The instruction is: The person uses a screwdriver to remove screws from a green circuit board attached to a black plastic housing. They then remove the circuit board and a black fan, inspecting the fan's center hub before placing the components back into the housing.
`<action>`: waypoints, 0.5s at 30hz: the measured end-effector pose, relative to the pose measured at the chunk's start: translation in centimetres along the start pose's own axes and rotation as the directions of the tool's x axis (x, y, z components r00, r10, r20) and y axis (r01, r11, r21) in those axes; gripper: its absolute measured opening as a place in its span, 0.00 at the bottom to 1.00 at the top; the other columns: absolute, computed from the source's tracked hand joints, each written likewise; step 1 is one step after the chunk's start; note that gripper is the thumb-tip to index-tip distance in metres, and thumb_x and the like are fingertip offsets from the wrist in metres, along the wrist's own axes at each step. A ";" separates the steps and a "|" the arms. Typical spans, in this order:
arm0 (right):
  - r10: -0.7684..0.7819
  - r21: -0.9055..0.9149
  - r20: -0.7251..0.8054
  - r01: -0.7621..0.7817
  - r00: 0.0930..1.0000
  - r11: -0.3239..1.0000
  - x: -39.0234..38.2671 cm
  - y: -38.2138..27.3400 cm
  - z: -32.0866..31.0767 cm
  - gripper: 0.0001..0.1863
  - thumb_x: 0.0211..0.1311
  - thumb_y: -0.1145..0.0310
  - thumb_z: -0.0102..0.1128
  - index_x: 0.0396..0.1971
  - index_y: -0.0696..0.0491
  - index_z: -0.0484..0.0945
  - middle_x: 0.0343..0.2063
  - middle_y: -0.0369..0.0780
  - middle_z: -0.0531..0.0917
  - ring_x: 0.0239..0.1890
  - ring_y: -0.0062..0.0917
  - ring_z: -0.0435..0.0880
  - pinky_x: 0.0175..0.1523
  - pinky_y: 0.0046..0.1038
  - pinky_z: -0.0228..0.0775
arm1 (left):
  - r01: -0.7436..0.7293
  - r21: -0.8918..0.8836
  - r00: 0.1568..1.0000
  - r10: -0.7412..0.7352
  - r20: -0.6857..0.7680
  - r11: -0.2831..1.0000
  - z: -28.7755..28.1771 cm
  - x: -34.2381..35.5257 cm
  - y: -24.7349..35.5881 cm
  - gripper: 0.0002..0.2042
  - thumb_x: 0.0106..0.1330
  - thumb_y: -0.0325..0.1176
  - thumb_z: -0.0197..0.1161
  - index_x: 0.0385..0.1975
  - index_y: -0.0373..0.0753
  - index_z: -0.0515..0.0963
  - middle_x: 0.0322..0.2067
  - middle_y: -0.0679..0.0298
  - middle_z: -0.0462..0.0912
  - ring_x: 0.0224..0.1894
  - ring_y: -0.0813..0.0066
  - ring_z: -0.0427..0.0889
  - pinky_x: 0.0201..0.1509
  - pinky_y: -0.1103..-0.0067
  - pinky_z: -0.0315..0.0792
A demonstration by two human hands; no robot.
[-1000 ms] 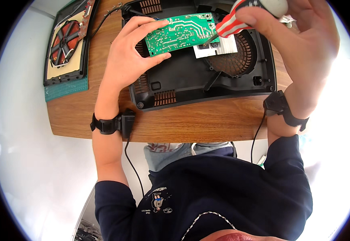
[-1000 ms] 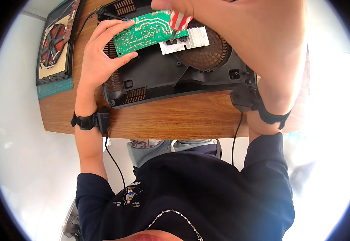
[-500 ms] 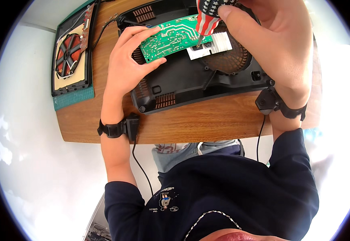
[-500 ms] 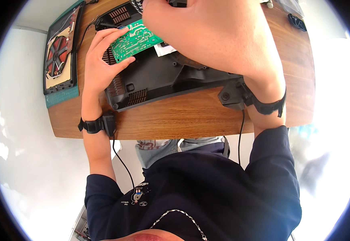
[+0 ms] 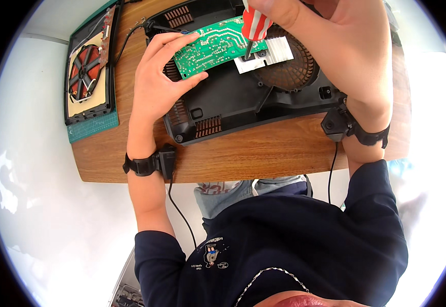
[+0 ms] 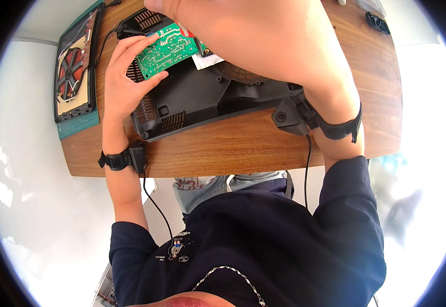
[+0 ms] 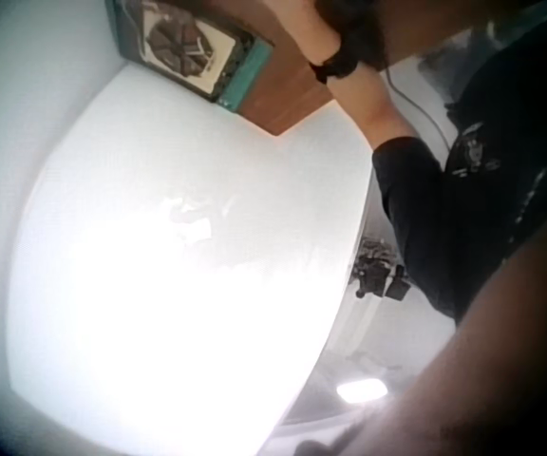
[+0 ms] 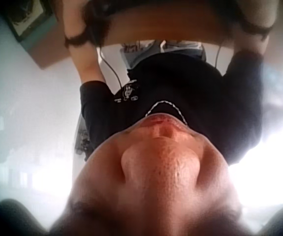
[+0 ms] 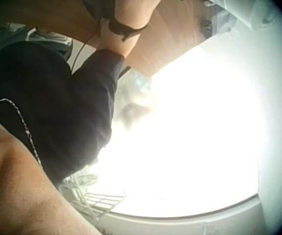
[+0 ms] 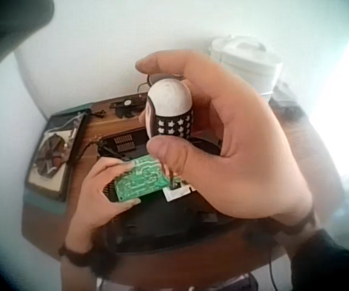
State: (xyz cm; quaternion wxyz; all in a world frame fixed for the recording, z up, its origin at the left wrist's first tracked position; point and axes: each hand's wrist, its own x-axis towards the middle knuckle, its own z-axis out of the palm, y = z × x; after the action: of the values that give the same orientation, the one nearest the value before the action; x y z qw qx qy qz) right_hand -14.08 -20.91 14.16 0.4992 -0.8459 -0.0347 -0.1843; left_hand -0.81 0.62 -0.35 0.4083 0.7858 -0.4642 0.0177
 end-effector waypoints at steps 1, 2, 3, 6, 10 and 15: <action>-0.014 0.007 0.001 0.014 1.000 1.000 -0.1 0.3 0.0 0.21 0.59 0.80 0.71 0.52 0.57 0.75 0.39 0.37 0.80 0.41 0.22 0.81 0.49 0.24 0.75 | 0.001 0.004 1.000 -0.001 0.000 1.000 0.0 0.0 0.0 0.32 0.43 0.27 0.82 0.56 0.44 0.84 0.52 0.63 0.80 0.54 0.63 0.81 0.60 0.72 0.75; -0.028 0.016 0.000 0.028 1.000 0.999 -0.2 0.6 -0.1 0.21 0.59 0.79 0.71 0.51 0.57 0.75 0.38 0.37 0.80 0.40 0.22 0.81 0.48 0.24 0.75 | 0.002 0.009 1.000 -0.002 0.001 1.000 0.0 0.0 0.1 0.32 0.43 0.27 0.82 0.56 0.44 0.84 0.52 0.63 0.80 0.54 0.63 0.81 0.60 0.72 0.75; -0.052 0.018 0.002 0.052 0.999 0.998 -0.2 1.1 -0.2 0.20 0.59 0.79 0.71 0.50 0.57 0.76 0.37 0.37 0.80 0.39 0.22 0.81 0.48 0.24 0.75 | 0.000 0.010 1.000 0.000 0.000 1.000 0.0 0.0 0.1 0.32 0.43 0.28 0.82 0.56 0.44 0.84 0.52 0.63 0.80 0.54 0.63 0.81 0.60 0.72 0.75; -0.108 0.031 -0.003 0.108 0.994 0.994 -0.2 2.1 -0.6 0.17 0.59 0.79 0.71 0.47 0.57 0.77 0.33 0.37 0.80 0.37 0.23 0.81 0.46 0.25 0.74 | -0.004 0.013 1.000 0.004 -0.001 1.000 -0.1 0.0 0.0 0.33 0.44 0.28 0.82 0.56 0.44 0.83 0.52 0.63 0.80 0.54 0.64 0.81 0.60 0.72 0.75; -0.187 -0.025 0.038 0.188 0.982 0.982 0.2 3.1 -1.2 0.14 0.58 0.78 0.71 0.43 0.56 0.79 0.29 0.37 0.81 0.33 0.24 0.82 0.43 0.25 0.74 | -0.004 0.014 1.000 0.004 -0.004 1.000 -0.2 -0.2 -0.1 0.33 0.44 0.28 0.82 0.57 0.44 0.83 0.52 0.63 0.80 0.54 0.64 0.81 0.59 0.72 0.75; -0.127 -0.448 0.202 0.207 0.971 0.869 0.6 4.1 -0.7 0.07 0.57 0.75 0.70 0.33 0.58 0.80 0.27 0.43 0.82 0.31 0.35 0.83 0.42 0.32 0.74 | -0.004 0.007 1.000 0.004 -0.009 1.000 -0.1 0.0 0.0 0.32 0.46 0.29 0.81 0.56 0.45 0.83 0.51 0.64 0.80 0.54 0.64 0.81 0.60 0.71 0.75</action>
State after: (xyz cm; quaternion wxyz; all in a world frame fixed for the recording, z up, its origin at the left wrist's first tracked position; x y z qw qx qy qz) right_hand -12.75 -23.66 11.21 0.2587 -0.9471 -0.1040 -0.1589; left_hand -0.81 0.70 -0.27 0.4075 0.7862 -0.4639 0.0238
